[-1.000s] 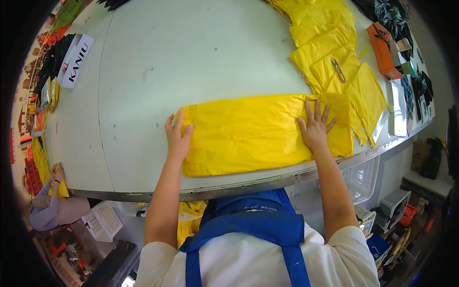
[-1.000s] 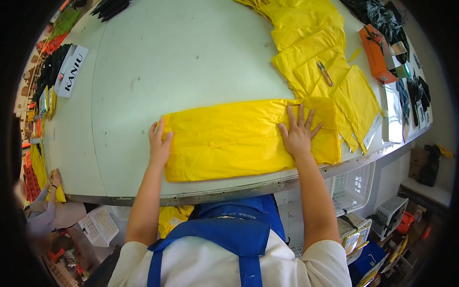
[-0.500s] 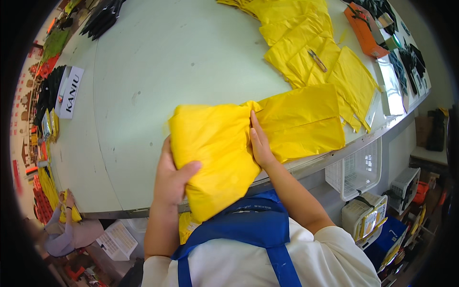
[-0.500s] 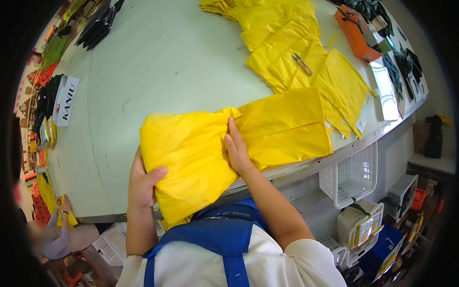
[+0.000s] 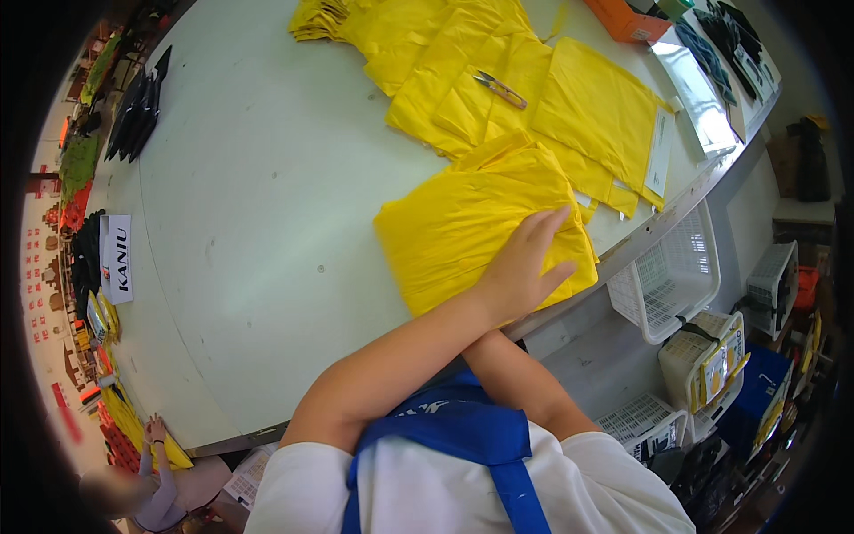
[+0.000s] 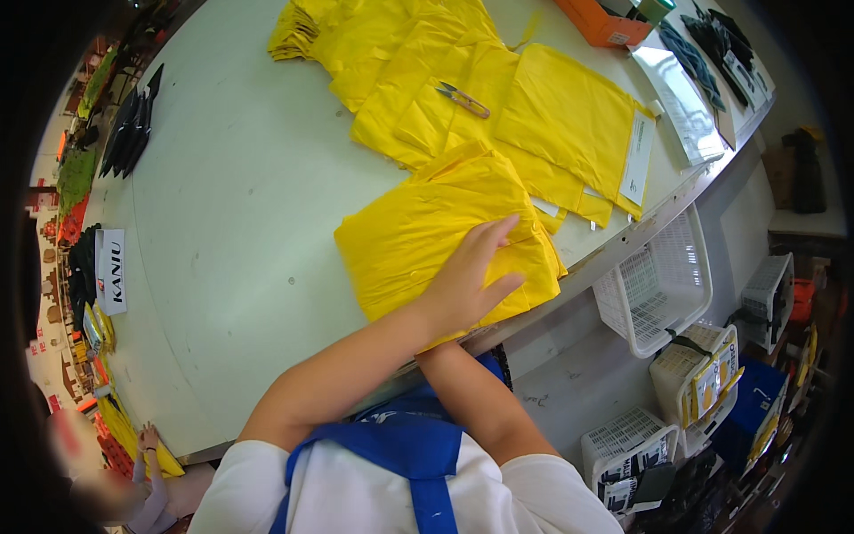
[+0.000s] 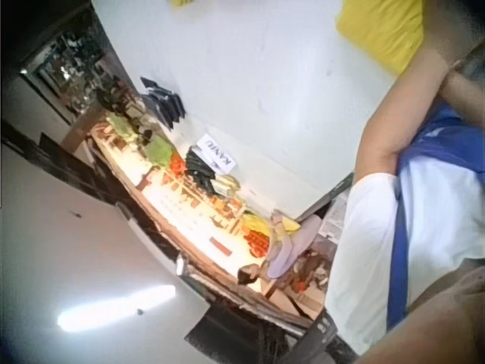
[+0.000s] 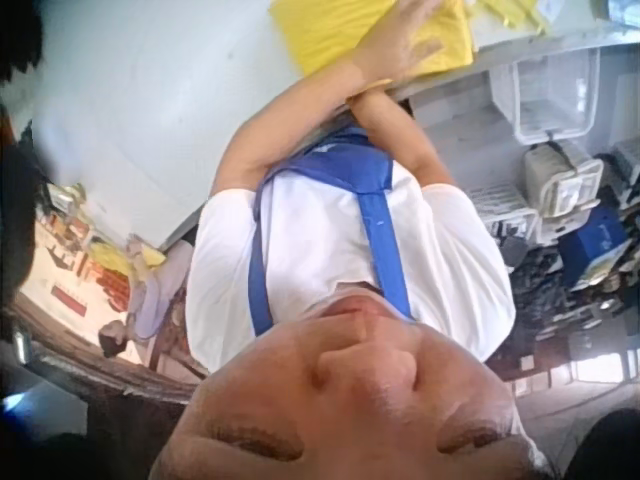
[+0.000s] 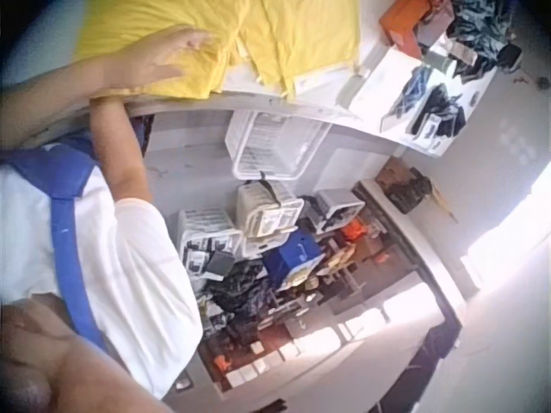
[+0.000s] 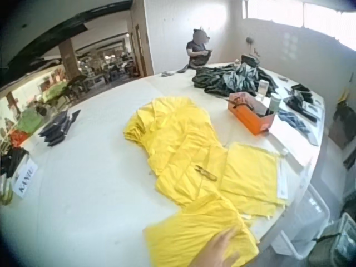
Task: The person folds yellow poly mailers on a table, aligns edges, and uses a box cutter to trim excess material. The person then stacks the folded mailers and repeats the process with additional mailers.
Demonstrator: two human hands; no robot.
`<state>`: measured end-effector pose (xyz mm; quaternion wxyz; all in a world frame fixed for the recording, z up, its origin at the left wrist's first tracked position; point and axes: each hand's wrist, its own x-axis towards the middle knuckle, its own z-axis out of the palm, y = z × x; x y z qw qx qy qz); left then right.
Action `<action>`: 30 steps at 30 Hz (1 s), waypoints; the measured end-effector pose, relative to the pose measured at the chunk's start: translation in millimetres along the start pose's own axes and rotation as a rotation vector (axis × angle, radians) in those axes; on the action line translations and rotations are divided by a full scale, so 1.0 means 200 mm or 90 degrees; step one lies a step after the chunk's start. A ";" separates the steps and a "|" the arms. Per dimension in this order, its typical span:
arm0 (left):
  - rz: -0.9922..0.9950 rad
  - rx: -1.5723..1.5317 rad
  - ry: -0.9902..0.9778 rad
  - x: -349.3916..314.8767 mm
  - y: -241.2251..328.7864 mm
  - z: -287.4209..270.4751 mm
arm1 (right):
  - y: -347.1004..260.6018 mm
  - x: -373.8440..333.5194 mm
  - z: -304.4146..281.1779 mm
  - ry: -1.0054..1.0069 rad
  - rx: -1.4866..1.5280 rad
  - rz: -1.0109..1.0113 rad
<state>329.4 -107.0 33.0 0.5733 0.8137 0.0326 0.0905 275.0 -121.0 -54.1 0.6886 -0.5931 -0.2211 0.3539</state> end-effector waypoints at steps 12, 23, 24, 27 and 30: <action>-0.093 0.235 0.310 -0.79 -0.27 -0.24 | -0.06 0.00 0.01 0.038 -0.176 0.021; -0.164 0.298 0.203 -0.92 -0.41 -0.53 | -0.84 0.10 -0.38 -0.058 -0.850 -0.264; -0.170 0.258 0.176 -0.90 -0.42 -0.59 | -0.76 0.19 -0.44 0.034 -1.066 -0.316; -0.215 0.130 0.111 -0.89 -0.48 -0.73 | -0.47 0.24 -0.61 -0.053 -0.999 -0.061; -0.336 -0.638 0.480 -1.00 -0.42 -0.63 | -0.51 0.26 -0.60 -0.103 -1.117 -0.145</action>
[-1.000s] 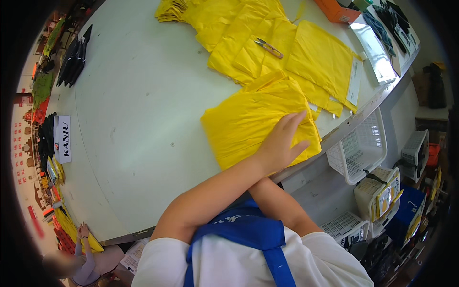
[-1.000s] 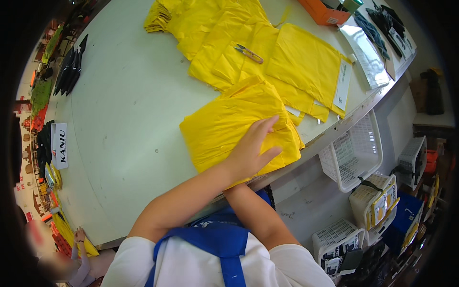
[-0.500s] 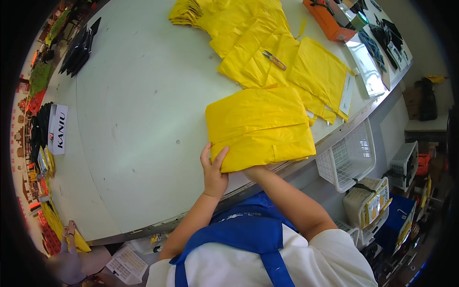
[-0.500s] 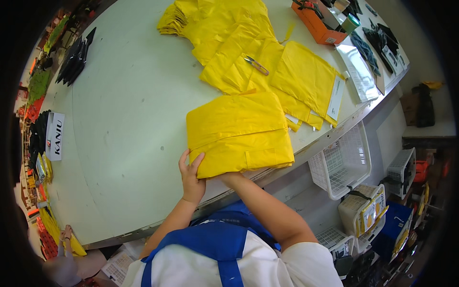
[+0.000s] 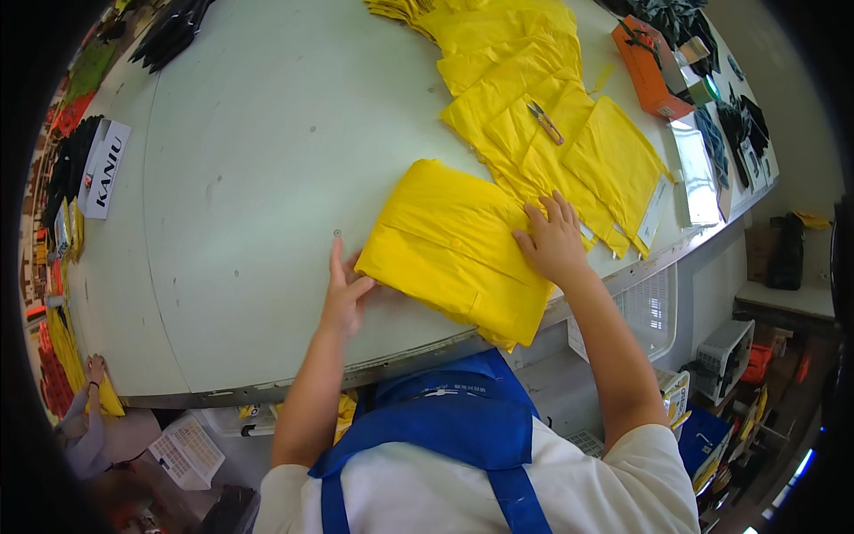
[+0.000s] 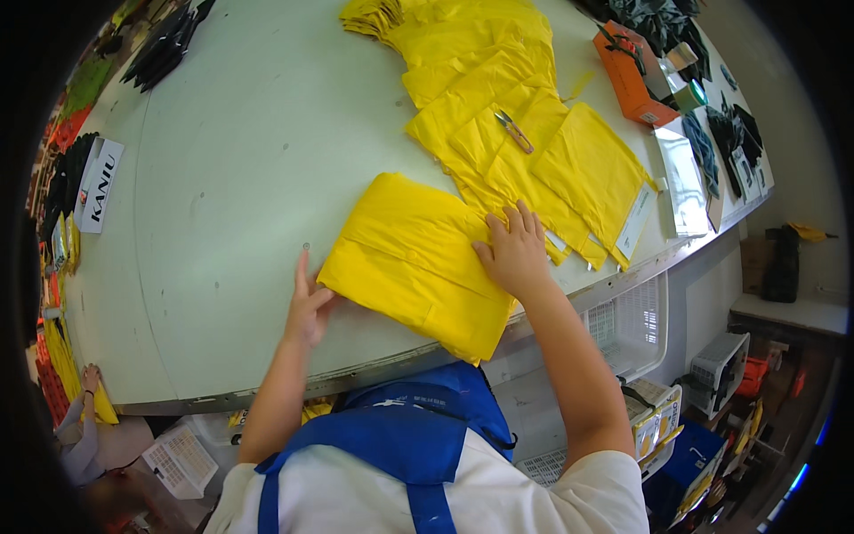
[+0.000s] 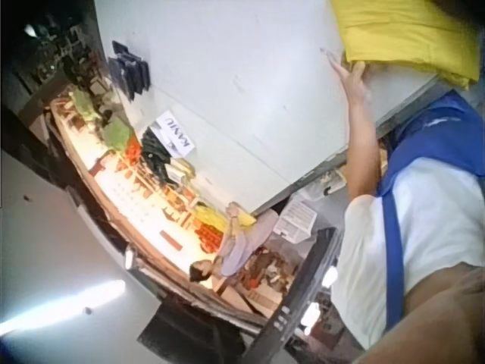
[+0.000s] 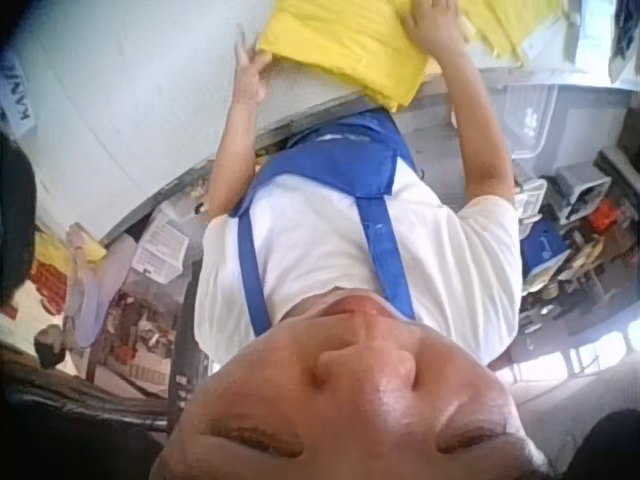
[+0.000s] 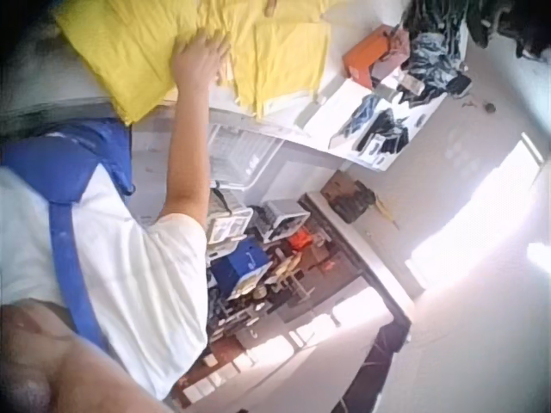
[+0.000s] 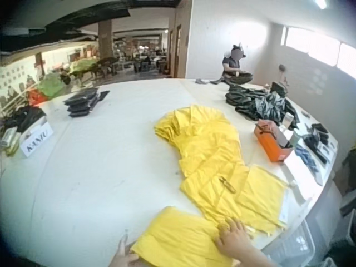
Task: The person folds yellow poly mailers on a table, aligns edges, and uses a box cutter to trim excess material. The person then stacks the folded mailers and repeats the process with additional mailers.
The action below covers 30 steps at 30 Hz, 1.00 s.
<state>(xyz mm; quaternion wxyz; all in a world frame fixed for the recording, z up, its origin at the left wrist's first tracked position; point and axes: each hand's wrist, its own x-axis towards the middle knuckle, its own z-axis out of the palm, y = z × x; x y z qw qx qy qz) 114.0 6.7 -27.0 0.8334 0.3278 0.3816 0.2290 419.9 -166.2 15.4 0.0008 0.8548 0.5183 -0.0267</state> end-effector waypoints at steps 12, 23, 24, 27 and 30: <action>-0.141 -0.103 0.058 -0.22 -0.32 0.38 | 0.00 0.33 -0.06 -0.682 0.666 0.153; -0.124 -0.057 0.159 -0.18 -0.53 0.33 | -0.31 0.01 -0.13 -0.323 0.083 -0.151; -0.106 -0.041 0.187 -0.18 -0.55 0.34 | -0.35 -0.05 -0.14 -0.289 0.054 -0.193; -0.096 -0.094 0.214 -0.19 -0.51 0.38 | -0.50 -0.24 -0.27 -0.208 0.144 -0.206; -0.200 -0.087 0.192 -0.21 -0.44 0.39 | -0.63 -0.41 -0.27 -0.111 0.107 -0.218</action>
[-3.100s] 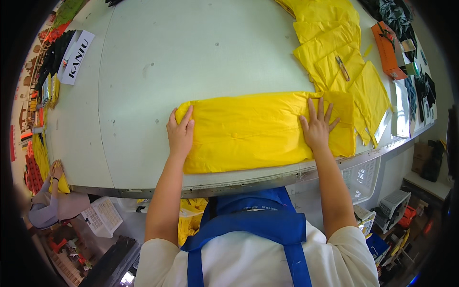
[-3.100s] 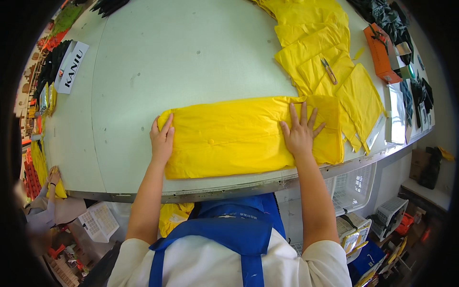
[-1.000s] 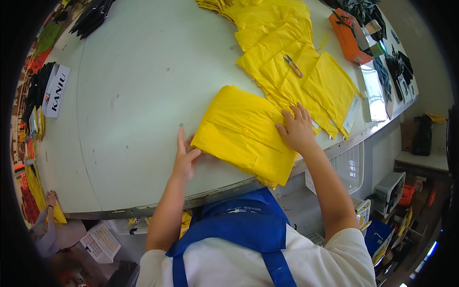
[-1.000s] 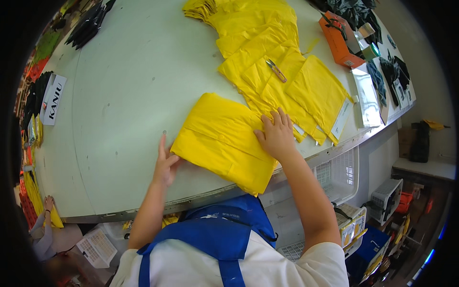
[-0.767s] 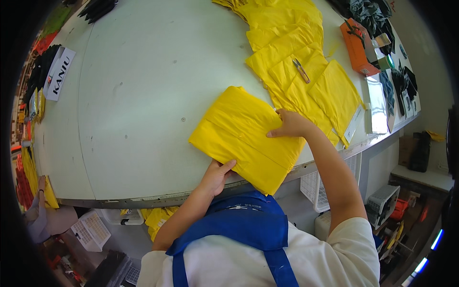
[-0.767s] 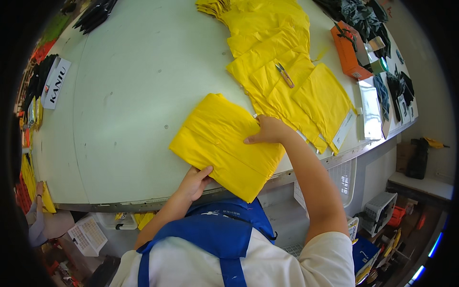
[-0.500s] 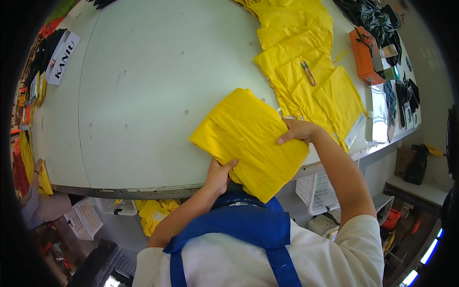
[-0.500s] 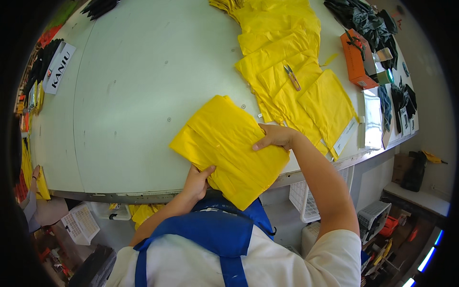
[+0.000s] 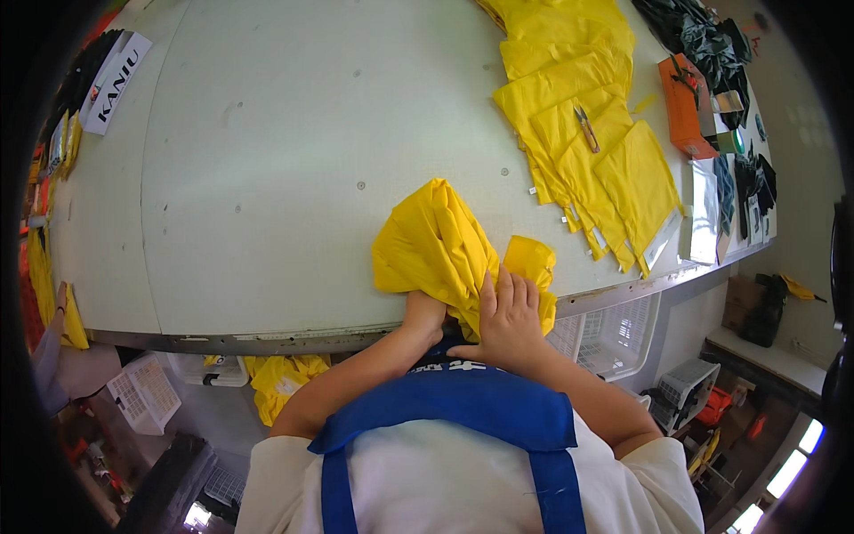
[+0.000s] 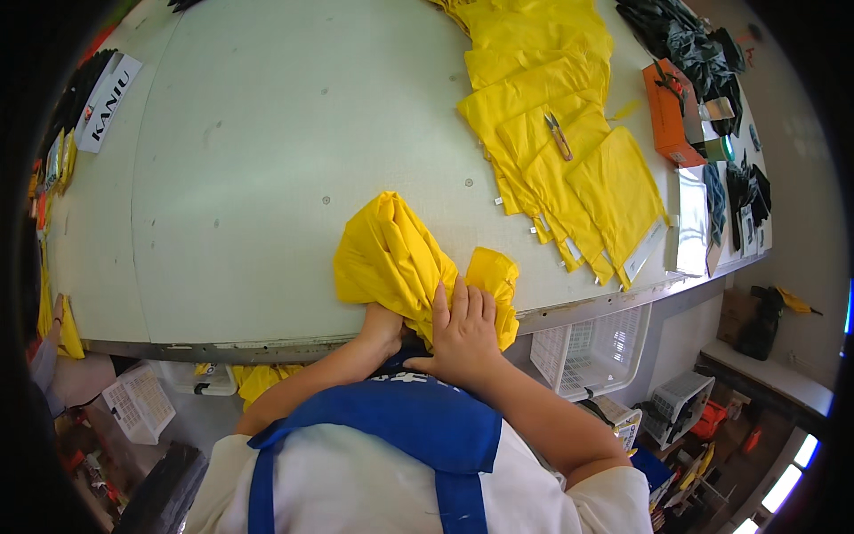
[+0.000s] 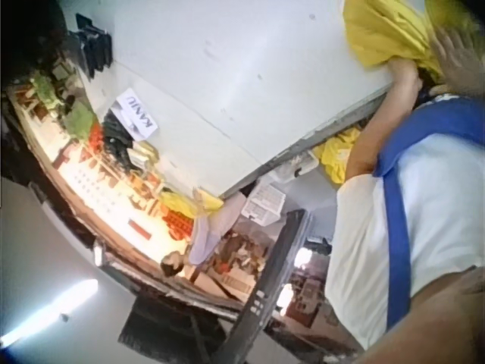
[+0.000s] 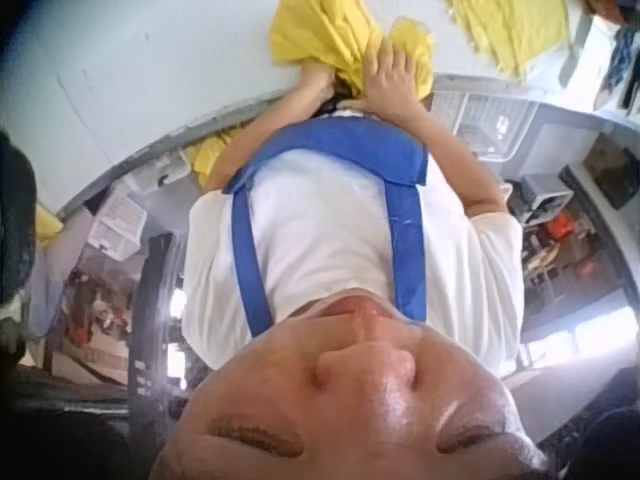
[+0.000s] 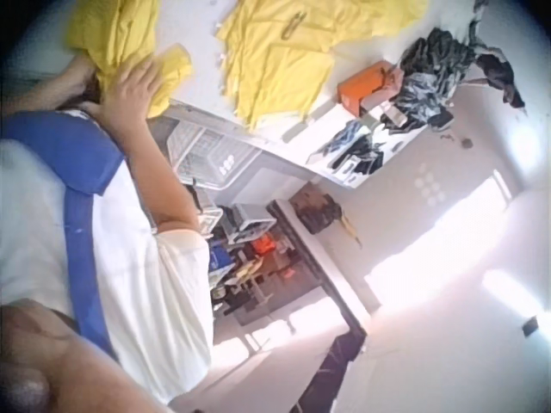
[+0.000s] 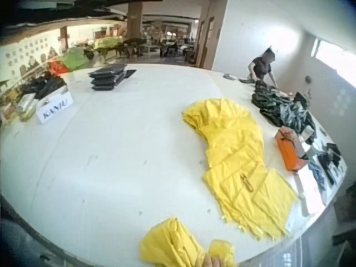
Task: The person folds yellow poly mailers on a table, aligns edges, and uses a box cutter to trim excess material. The person then stacks the folded mailers and repeats the process with additional mailers.
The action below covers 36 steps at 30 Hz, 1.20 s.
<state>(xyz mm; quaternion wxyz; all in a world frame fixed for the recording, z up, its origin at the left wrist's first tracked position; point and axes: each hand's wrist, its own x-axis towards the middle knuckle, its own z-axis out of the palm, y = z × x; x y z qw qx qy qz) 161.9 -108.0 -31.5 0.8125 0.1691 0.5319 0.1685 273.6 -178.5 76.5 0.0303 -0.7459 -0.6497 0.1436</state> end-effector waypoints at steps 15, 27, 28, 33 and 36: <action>0.296 0.415 -0.264 0.14 0.23 0.25 | 0.49 -0.05 -0.07 0.191 0.562 0.444; 0.554 0.952 -0.083 0.61 -0.09 1.72 | 0.73 -1.01 -0.06 0.662 0.967 0.679; 0.540 1.024 -0.028 0.62 -0.06 1.78 | 0.74 -1.06 -0.04 0.667 0.956 0.695; 0.603 0.936 -0.134 0.82 -0.03 1.72 | 0.82 -1.16 0.02 0.684 0.958 0.728; 0.705 0.724 -0.264 0.66 0.17 1.47 | 0.88 -1.13 -0.05 0.698 1.021 0.690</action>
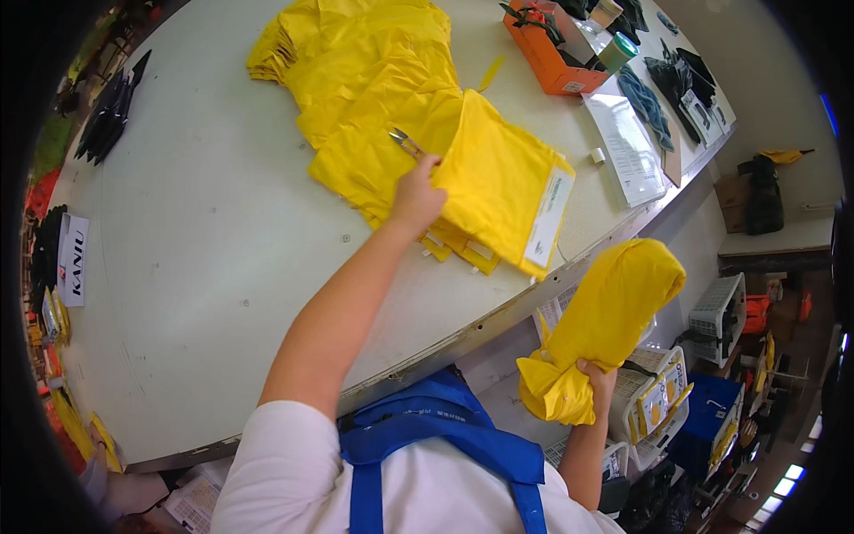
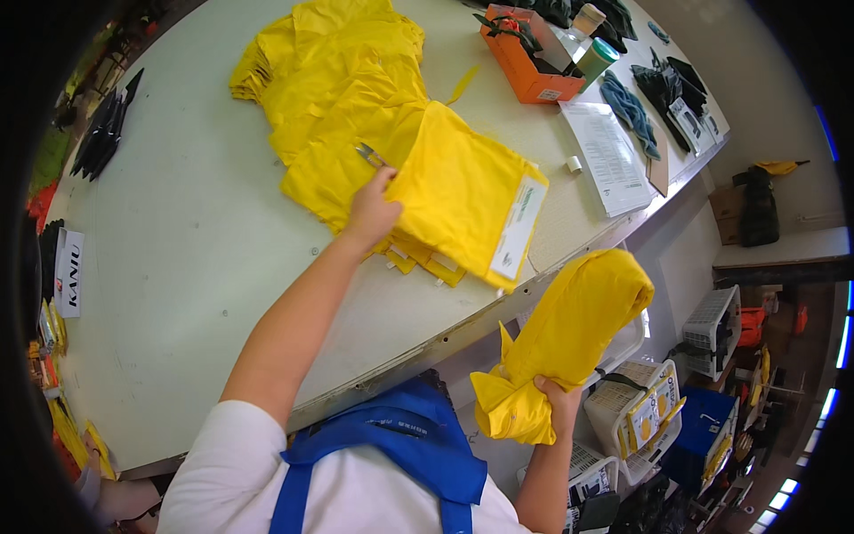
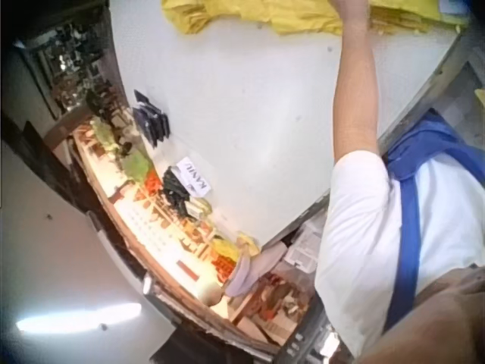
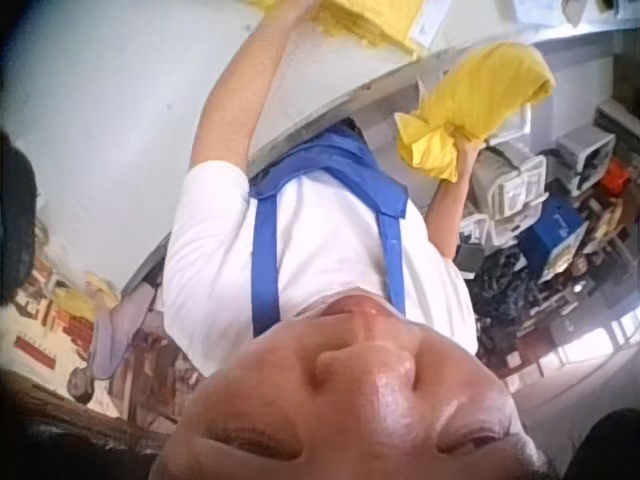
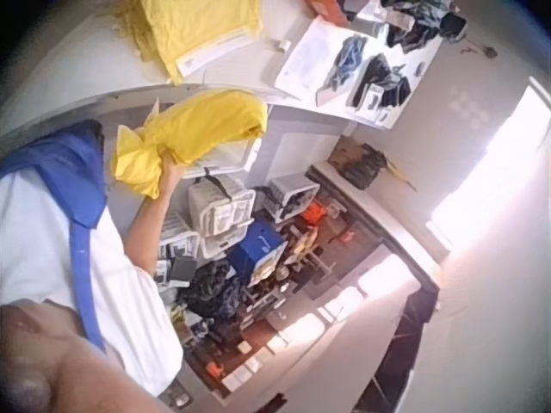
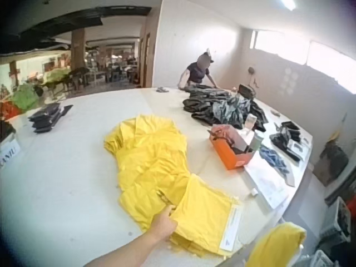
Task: The person folds yellow poly mailers on a table, aligns edges, and uses a box cutter to trim excess material. The person then stacks the folded mailers and repeats the process with additional mailers.
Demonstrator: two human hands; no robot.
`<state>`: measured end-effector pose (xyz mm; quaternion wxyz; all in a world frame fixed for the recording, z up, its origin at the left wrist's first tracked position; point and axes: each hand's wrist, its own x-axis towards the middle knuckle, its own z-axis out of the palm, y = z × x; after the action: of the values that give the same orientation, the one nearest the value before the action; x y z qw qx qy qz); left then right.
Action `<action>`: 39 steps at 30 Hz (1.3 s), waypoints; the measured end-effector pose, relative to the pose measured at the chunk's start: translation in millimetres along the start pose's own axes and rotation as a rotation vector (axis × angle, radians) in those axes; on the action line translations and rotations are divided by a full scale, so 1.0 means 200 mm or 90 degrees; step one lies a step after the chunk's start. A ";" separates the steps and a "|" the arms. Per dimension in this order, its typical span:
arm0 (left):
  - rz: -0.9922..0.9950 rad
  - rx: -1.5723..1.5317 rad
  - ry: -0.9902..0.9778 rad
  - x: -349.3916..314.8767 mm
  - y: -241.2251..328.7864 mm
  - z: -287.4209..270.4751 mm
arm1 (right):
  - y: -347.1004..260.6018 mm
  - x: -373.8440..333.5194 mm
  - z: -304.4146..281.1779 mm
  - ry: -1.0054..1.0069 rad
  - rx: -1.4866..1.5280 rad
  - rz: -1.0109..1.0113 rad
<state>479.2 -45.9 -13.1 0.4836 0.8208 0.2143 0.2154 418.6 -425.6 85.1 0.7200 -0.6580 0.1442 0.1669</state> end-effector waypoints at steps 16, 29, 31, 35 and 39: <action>-0.075 0.417 -0.021 -1.27 -0.15 -0.58 | 0.02 0.11 0.97 -0.521 -0.681 -0.171; -0.031 0.427 0.113 -1.28 -0.25 -0.79 | 0.18 0.21 1.04 -1.094 -1.158 -0.663; 0.024 0.397 0.088 -1.26 -0.18 -0.80 | 0.17 0.17 1.09 -1.081 -1.177 -0.603; 0.096 0.380 0.069 -1.29 -0.14 -0.87 | 0.17 0.11 1.10 -0.826 -1.185 -0.448; 0.041 0.336 0.094 -1.30 -0.08 -0.84 | 0.15 -0.02 1.15 -0.616 -1.159 -0.318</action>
<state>170.8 -66.5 8.8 0.2288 0.9070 0.2714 0.2266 398.8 -194.1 81.5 -0.0495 -0.8238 -0.4762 0.3034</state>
